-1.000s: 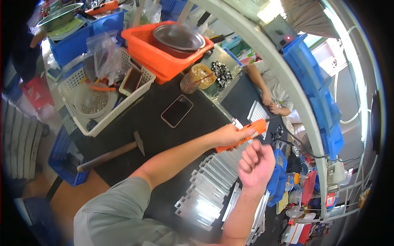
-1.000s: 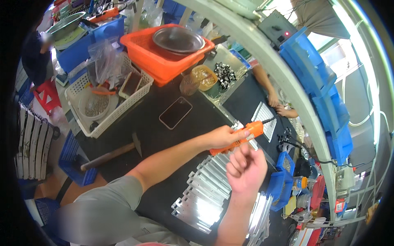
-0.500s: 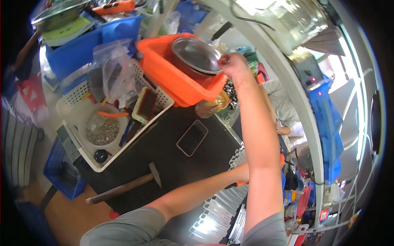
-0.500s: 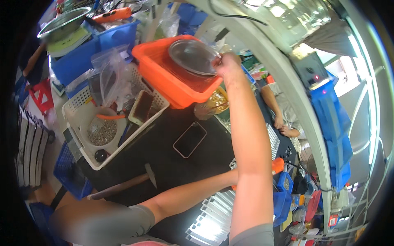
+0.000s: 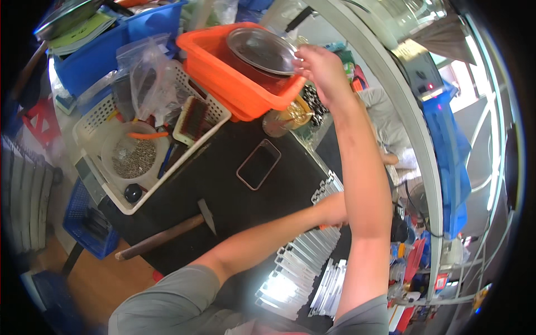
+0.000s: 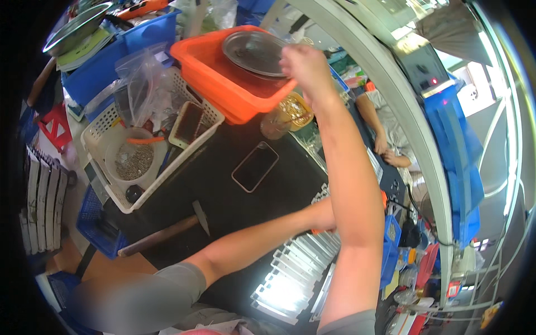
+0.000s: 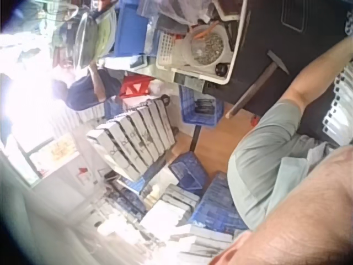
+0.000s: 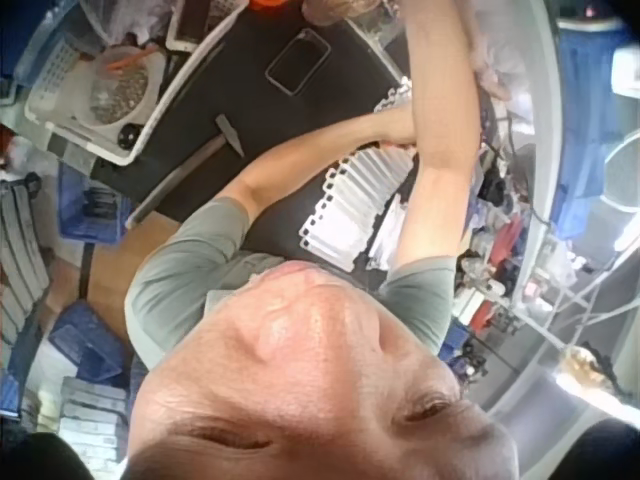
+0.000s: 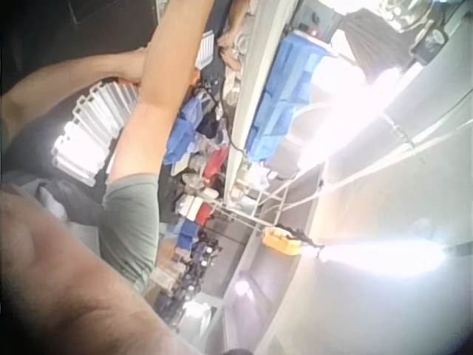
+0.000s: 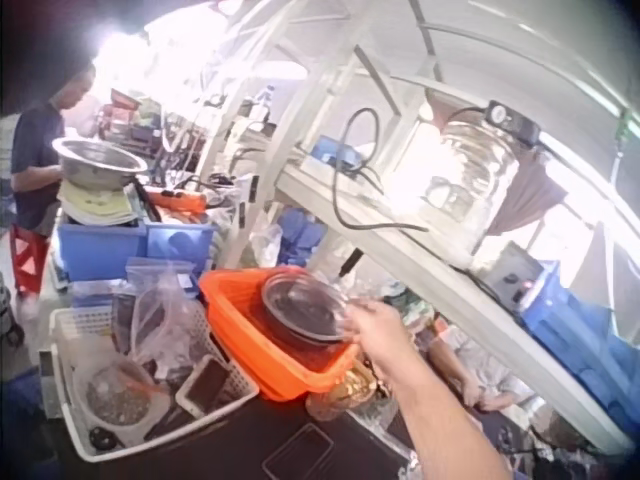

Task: Assembling small metal components onto metal strips using an electric screwdriver.

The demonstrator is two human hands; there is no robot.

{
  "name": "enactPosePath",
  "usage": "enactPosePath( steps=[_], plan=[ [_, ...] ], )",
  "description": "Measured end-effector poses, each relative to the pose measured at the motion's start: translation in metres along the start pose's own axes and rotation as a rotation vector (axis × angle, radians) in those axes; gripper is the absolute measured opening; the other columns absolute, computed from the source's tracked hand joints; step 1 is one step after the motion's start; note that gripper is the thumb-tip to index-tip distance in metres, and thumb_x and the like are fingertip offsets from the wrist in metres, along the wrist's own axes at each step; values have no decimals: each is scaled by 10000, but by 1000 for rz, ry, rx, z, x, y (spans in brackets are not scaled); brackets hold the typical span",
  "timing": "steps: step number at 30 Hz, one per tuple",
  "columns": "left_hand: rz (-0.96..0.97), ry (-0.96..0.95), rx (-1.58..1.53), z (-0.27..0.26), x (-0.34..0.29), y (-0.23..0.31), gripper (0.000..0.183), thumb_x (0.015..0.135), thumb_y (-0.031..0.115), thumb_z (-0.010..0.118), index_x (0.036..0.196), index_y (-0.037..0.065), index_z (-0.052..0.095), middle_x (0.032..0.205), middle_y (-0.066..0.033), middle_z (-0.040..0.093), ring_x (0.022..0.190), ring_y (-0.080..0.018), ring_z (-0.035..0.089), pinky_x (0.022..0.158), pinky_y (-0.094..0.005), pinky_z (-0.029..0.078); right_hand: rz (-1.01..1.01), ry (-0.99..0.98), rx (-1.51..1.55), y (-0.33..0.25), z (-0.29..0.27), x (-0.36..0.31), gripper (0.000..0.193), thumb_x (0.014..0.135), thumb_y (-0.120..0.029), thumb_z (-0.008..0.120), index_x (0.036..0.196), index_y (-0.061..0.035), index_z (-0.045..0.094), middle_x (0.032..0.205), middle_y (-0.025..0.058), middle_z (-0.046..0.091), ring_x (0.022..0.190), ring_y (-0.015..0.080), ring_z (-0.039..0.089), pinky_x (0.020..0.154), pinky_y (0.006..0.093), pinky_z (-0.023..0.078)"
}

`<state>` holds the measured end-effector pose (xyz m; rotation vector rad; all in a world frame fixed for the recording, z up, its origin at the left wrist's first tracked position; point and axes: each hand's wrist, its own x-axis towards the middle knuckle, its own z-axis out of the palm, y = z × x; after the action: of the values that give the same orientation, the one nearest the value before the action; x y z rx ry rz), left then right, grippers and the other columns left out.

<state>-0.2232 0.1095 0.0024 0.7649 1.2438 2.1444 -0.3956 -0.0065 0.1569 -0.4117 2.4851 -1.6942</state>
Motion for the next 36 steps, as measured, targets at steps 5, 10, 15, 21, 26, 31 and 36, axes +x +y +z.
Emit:
enactPosePath(
  steps=[5, 10, 15, 21, 26, 31, 36],
  plan=[
    [-98, 94, 150, -13, -5, 6, 481, 923, 509, 620, 787, 49, 664, 640, -59, 614, 480, -138, 580, 410, -302, 463, -459, 53, -543, -18, -50, -206, 183, 993, -36, 605, 1119, 49, 708, 983, 98, 750, 906, 148, 724, 826, 273, 564],
    [-146, 267, 285, -3, -1, 29, 614, 910, 639, 682, 863, 28, 718, 650, -29, 605, 511, -112, 572, 462, -292, 462, -173, 377, -438, 45, -147, -334, 114, 930, -23, 640, 990, 46, 709, 775, 112, 731, 684, 151, 700, 664, 269, 531],
    [171, 214, 728, 2, 37, 14, 531, 970, 513, 678, 1016, -16, 691, 730, -17, 616, 642, -90, 572, 581, -277, 476, 240, 166, -769, 153, -222, -355, 233, 915, -127, 651, 1038, 57, 725, 937, 221, 744, 867, 309, 740, 798, 371, 553],
    [267, 185, 507, 10, 119, -21, 535, 934, 523, 719, 1010, -7, 694, 722, -21, 621, 671, -100, 597, 600, -288, 487, 189, 315, -773, 267, -259, -302, 247, 929, -162, 607, 1070, -25, 757, 1116, 241, 717, 1005, 415, 689, 890, 461, 541],
    [399, 213, 271, -2, 174, -53, 539, 958, 526, 690, 981, -12, 656, 731, -24, 614, 670, -95, 595, 590, -261, 486, 76, 144, -864, 322, -258, -255, 506, 1040, -293, 483, 1457, -10, 525, 1578, 216, 433, 1462, 344, 414, 1220, 435, 323],
    [495, 217, 205, -8, 193, -62, 489, 995, 475, 649, 904, -5, 620, 713, -34, 610, 612, -94, 574, 546, -270, 471, 231, -67, -940, 351, -240, -246, 800, 1075, -536, 299, 1596, 63, 209, 1690, 226, 183, 1586, 315, 138, 1295, 467, 109],
    [492, 223, 196, -11, 207, -69, 458, 1016, 437, 631, 888, -3, 615, 708, -36, 607, 597, -96, 571, 530, -269, 466, 126, 45, -1042, 360, -233, -251, 799, 1068, -538, 324, 1605, 43, 214, 1694, 209, 187, 1590, 289, 129, 1300, 445, 69]
  ],
)
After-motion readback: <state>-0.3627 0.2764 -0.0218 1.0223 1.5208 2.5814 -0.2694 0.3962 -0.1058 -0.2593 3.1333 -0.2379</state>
